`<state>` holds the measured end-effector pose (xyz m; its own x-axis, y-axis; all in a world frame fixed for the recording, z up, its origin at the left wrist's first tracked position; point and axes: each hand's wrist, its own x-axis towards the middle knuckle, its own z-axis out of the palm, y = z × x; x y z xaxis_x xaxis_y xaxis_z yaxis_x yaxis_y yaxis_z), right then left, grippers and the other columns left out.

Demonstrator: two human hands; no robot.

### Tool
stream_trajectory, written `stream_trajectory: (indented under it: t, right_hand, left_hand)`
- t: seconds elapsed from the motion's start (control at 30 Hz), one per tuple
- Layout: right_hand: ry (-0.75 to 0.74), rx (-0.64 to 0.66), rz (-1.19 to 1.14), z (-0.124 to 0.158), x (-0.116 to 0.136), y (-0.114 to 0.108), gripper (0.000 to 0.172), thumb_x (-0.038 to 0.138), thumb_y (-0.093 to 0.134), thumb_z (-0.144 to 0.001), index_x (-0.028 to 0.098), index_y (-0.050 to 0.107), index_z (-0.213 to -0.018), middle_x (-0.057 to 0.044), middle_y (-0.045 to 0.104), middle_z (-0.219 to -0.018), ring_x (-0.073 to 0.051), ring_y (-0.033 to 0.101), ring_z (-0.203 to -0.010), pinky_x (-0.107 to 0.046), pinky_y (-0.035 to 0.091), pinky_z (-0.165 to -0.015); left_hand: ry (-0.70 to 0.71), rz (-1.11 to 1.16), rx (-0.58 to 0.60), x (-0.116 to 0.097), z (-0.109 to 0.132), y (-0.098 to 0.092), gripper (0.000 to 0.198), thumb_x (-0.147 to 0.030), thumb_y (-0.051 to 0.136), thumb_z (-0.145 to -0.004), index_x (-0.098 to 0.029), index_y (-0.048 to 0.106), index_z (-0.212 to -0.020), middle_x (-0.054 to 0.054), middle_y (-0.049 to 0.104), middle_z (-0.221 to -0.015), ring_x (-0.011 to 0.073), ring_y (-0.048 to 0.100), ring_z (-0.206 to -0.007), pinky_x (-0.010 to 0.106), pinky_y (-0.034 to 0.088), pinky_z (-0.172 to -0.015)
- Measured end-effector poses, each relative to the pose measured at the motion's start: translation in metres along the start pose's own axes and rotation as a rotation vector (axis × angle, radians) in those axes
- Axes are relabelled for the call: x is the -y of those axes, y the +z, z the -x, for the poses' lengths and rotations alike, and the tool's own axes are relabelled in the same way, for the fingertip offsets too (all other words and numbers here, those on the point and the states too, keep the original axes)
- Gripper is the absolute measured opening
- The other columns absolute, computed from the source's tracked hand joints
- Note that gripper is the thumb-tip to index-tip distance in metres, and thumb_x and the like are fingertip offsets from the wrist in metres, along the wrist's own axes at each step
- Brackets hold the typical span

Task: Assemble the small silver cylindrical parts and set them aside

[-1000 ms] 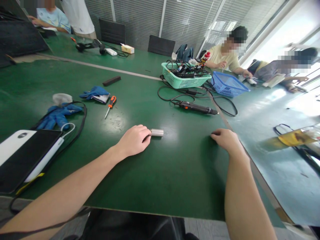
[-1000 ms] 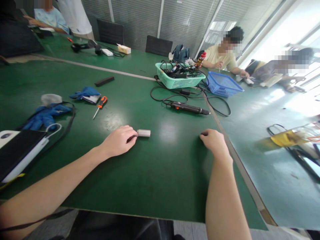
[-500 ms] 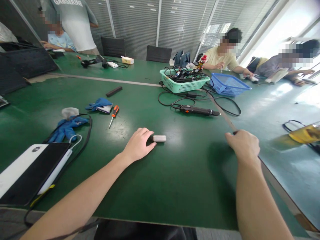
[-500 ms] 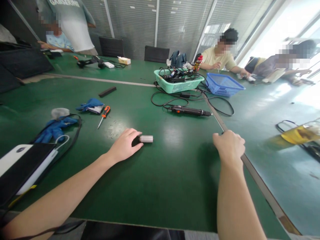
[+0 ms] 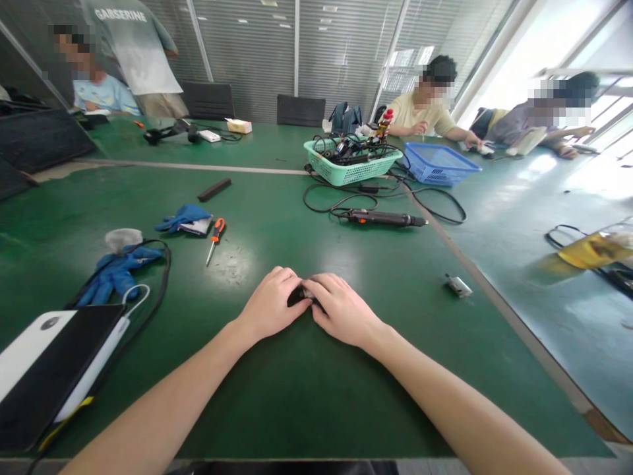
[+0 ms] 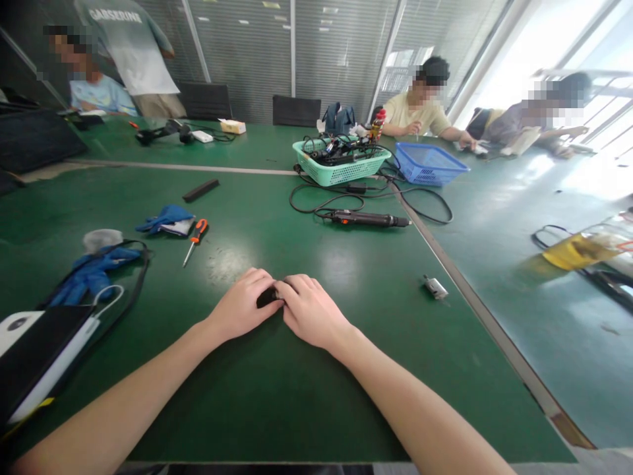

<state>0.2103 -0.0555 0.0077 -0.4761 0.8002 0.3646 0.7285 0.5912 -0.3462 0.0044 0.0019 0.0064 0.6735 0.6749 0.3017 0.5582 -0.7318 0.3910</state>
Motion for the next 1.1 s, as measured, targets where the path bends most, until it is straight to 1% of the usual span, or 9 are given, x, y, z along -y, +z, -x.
stream_trajectory:
  t: [0.13, 0.27, 0.43, 0.7, 0.83, 0.9, 0.93, 1.03, 1.1]
  right_hand:
    - [0.025, 0.023, 0.001, 0.0, -0.009, -0.005, 0.031, 0.019, 0.056, -0.098, 0.021, 0.057, -0.129, -0.012, 0.064, -0.119, -0.028, 0.06, -0.11, -0.046, 0.054, -0.097]
    - [0.042, 0.029, -0.008, 0.0, -0.011, -0.005, 0.027, 0.019, 0.057, -0.097, 0.021, 0.058, -0.125, -0.011, 0.065, -0.114, -0.028, 0.061, -0.109, -0.045, 0.053, -0.095]
    - [0.053, 0.04, -0.011, 0.0, -0.01, -0.004, 0.029, 0.017, 0.058, -0.094, 0.02, 0.057, -0.123, -0.011, 0.065, -0.113, -0.027, 0.06, -0.108, -0.044, 0.052, -0.095]
    - [0.049, 0.063, -0.012, 0.001, -0.008, -0.003, 0.029, 0.018, 0.058, -0.093, 0.02, 0.058, -0.122, -0.011, 0.067, -0.114, -0.028, 0.06, -0.107, -0.044, 0.051, -0.096]
    - [0.06, 0.032, 0.007, -0.001, -0.008, -0.012, 0.036, 0.024, 0.056, -0.094, 0.021, 0.055, -0.13, -0.012, 0.067, -0.121, -0.029, 0.061, -0.111, -0.044, 0.052, -0.097]
    - [0.146, -0.027, 0.079, -0.001, -0.017, -0.028, 0.036, 0.025, 0.05, -0.097, 0.019, 0.056, -0.132, -0.014, 0.067, -0.123, -0.029, 0.063, -0.112, -0.044, 0.052, -0.097]
    - [0.229, -0.074, 0.145, 0.002, -0.024, -0.04, 0.035, 0.025, 0.045, -0.098, 0.018, 0.058, -0.13, -0.015, 0.067, -0.121, -0.03, 0.063, -0.112, -0.044, 0.052, -0.096]
    - [0.643, -0.163, 0.467, 0.021, -0.059, -0.083, 0.04, 0.032, 0.045, -0.097, 0.014, 0.062, -0.129, -0.02, 0.068, -0.12, -0.037, 0.062, -0.115, -0.047, 0.052, -0.091]
    - [0.94, -0.074, 0.615, 0.044, -0.088, -0.111, 0.052, 0.044, 0.047, -0.096, 0.011, 0.061, -0.133, -0.025, 0.066, -0.122, -0.042, 0.063, -0.114, -0.048, 0.053, -0.085]
  left_hand:
    - [-0.01, 0.005, 0.007, -0.001, 0.0, 0.0, 0.018, -0.033, 0.064, -0.094, -0.02, 0.065, -0.107, 0.006, 0.064, -0.104, 0.0245, 0.057, -0.102, 0.041, 0.051, -0.091]
    - [-0.007, -0.008, 0.032, -0.002, 0.0, 0.0, 0.014, -0.028, 0.064, -0.092, -0.019, 0.066, -0.103, 0.007, 0.063, -0.103, 0.0252, 0.057, -0.102, 0.041, 0.051, -0.091]
    - [0.026, 0.001, 0.037, -0.001, 0.001, 0.001, 0.015, -0.016, 0.056, -0.093, -0.018, 0.065, -0.105, 0.007, 0.062, -0.103, 0.0237, 0.056, -0.102, 0.04, 0.049, -0.093]
    - [0.049, 0.006, 0.039, 0.001, 0.001, 0.002, 0.01, -0.021, 0.056, -0.098, -0.018, 0.064, -0.097, 0.006, 0.062, -0.097, 0.0229, 0.056, -0.097, 0.038, 0.049, -0.088]
    - [0.051, -0.001, 0.046, 0.001, 0.001, 0.002, 0.009, -0.021, 0.056, -0.099, -0.018, 0.064, -0.097, 0.006, 0.062, -0.097, 0.0226, 0.056, -0.096, 0.038, 0.049, -0.086]
    - [0.052, -0.005, 0.042, 0.002, 0.001, 0.003, 0.009, -0.021, 0.056, -0.099, -0.018, 0.065, -0.098, 0.005, 0.063, -0.098, 0.0226, 0.056, -0.097, 0.038, 0.049, -0.087]
    - [0.052, -0.005, 0.038, 0.002, 0.002, 0.003, 0.009, -0.021, 0.056, -0.099, -0.018, 0.065, -0.099, 0.005, 0.063, -0.098, 0.0225, 0.056, -0.097, 0.038, 0.049, -0.088]
    - [0.054, 0.003, 0.036, 0.003, 0.002, 0.003, 0.009, -0.021, 0.056, -0.099, -0.018, 0.065, -0.099, 0.005, 0.064, -0.099, 0.0222, 0.057, -0.097, 0.038, 0.049, -0.089]
    - [0.054, 0.01, 0.036, 0.003, 0.002, 0.003, 0.009, -0.021, 0.057, -0.099, -0.018, 0.065, -0.099, 0.005, 0.064, -0.098, 0.0222, 0.057, -0.098, 0.038, 0.049, -0.089]
